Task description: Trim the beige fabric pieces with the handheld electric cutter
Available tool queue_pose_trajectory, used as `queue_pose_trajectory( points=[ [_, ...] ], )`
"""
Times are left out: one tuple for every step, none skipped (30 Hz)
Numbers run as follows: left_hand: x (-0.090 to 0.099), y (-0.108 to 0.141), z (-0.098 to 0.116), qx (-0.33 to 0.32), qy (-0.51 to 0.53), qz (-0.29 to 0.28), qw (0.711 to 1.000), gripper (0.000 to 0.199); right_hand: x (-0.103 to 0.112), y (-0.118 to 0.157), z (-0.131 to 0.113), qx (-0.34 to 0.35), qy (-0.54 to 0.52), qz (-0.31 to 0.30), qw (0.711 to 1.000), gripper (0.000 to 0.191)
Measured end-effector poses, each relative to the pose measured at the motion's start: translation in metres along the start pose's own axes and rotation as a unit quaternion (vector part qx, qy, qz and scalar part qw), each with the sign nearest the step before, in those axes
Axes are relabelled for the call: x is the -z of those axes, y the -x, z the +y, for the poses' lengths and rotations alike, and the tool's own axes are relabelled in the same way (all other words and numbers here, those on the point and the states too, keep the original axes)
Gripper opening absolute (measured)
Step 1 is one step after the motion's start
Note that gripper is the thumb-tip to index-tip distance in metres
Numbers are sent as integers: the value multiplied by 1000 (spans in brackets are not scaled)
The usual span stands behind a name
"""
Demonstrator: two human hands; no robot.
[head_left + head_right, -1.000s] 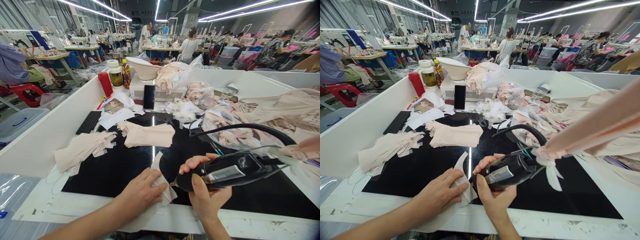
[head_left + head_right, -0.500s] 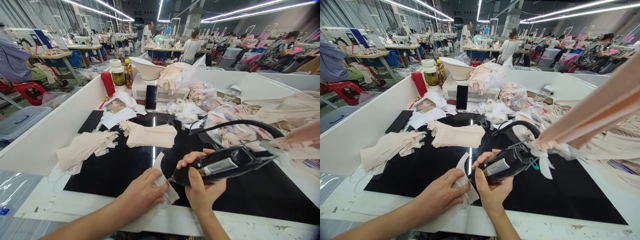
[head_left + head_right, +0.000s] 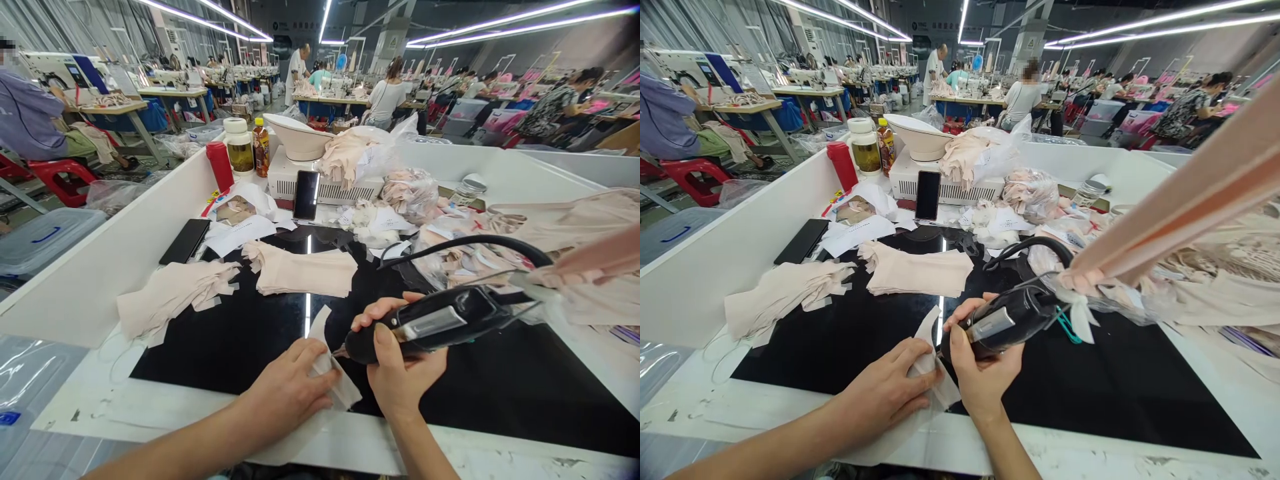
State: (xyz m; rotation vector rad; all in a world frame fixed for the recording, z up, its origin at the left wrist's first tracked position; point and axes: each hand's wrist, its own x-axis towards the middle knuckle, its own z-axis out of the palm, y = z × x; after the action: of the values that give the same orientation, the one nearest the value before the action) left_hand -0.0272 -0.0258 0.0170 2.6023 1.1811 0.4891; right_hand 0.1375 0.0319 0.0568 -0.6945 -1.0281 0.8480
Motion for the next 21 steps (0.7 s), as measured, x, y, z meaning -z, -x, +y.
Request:
queue_pose_trajectory(
  points=[
    [-1,1,2,4,-2,-1,1000,43,0,0,0,-3,6,1,1000,38],
    [-3,2,4,6,-6,0,1000,43,0,1,0,-5,11,3,1000,37],
    [-4,3,6,8,-11,3,1000,44,1,1,-1,-7,14,3,1000,37],
    [-5,4,8,8,-17,5,1000,45,2,1,-1,-8,17,3,1000,37],
    [-5,5,9,7,-22,7,1000,46,3,1,-1,-8,18,3,1000,38],
    [-5,5,9,5,-25,8,1000,46,3,2,-2,-7,18,3,1000,38],
    [-3,5,7,2,-26,10,1000,43,4,2,-2,-6,17,3,1000,39],
    [-2,4,5,-2,-26,14,1000,39,4,2,-2,-4,16,3,1000,39],
    [1,1,1,-8,-22,23,999,33,5,2,-3,-3,13,2,1000,40],
    [4,-2,-5,-18,-15,33,999,27,5,2,-3,-1,8,0,1000,41],
    [6,-7,-11,-31,-6,41,999,24,4,2,-4,0,2,-2,1000,41],
    [8,-12,-18,-48,7,46,998,23,4,2,-4,1,-4,-4,1000,41],
    [10,-18,-26,-65,20,44,997,24,3,2,-4,1,-9,-6,1000,41],
    [11,-24,-33,-81,32,37,996,25,2,2,-4,1,-12,-6,1000,41],
    [12,-29,-39,-94,42,27,994,26,2,3,-4,1,-12,-5,1000,41],
    [12,-33,-46,-101,49,16,994,26,2,3,-4,1,-11,-4,1000,40],
    [13,-36,-51,-104,52,8,993,26,1,3,-4,-1,-10,-3,1000,40],
    [13,-37,-55,-104,52,1,993,26,1,3,-4,-2,-9,-1,1000,40],
    [13,-38,-59,-101,51,-3,994,26,1,3,-4,-3,-8,1,1000,41],
    [13,-37,-62,-98,49,-5,994,26,1,3,-3,-3,-8,2,1000,41],
    [14,-36,-65,-95,47,-5,994,26,1,3,-3,-3,-8,4,1000,41]
  ],
)
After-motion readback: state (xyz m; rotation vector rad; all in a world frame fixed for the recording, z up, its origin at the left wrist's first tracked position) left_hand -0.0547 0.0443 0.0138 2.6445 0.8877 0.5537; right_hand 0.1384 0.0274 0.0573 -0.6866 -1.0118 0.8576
